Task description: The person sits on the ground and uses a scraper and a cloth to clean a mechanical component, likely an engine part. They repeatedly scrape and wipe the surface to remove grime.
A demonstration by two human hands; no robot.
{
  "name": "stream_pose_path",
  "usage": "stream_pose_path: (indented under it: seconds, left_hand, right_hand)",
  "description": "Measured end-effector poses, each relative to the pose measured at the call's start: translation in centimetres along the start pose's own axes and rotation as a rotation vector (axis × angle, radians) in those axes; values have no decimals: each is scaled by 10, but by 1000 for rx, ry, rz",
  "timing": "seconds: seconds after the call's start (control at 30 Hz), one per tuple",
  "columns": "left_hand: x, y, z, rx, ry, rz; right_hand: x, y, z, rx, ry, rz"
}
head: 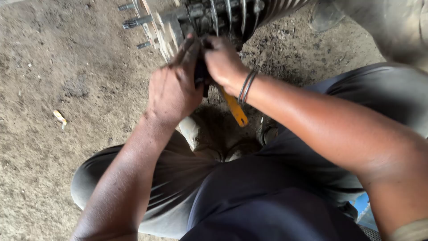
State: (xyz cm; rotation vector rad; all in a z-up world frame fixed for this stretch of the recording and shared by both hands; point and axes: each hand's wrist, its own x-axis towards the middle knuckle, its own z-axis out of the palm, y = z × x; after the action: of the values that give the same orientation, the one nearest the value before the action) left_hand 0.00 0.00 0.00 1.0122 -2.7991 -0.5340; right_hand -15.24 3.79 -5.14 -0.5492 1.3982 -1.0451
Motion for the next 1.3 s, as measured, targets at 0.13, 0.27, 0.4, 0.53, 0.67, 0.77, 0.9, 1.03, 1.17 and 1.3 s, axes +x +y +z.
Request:
stream_pose_path:
  seconds: [0.13,0.27,0.4,0.53,0.67,0.77,0.9,1.03,1.17,1.3]
  left_hand:
    - [-4,9,-4,18,-43,-19]
    - [3,4,-4,-49,15,-11]
    - [6,8,-4,22,26,-43]
    - [7,4,-4,43,-19,-68]
    - [5,1,0,75,-67,-97]
    - [2,-7,16,147,85,23]
    - [2,-6,27,198,96,22]
    - [-2,5,21,202,131,43]
    - [-7,11,16,103,127,51]
    - [-8,10,23,74,118,108]
  right_hand:
    - [-12,-5,1,-27,26,51]
    - [0,-14,4,39,72,111]
    - [0,-9,6,-17,85,-26]
    - [6,2,15,15,118,-18]
    - [11,9,18,79,142,-85]
    - [21,26,15,-15,198,-161]
    - [33,46,11,-483,429,-657]
    - [17,32,7,-459,326,-591]
    - [3,14,1,-314,184,-435]
    - [-2,18,-2,-116,92,-192]
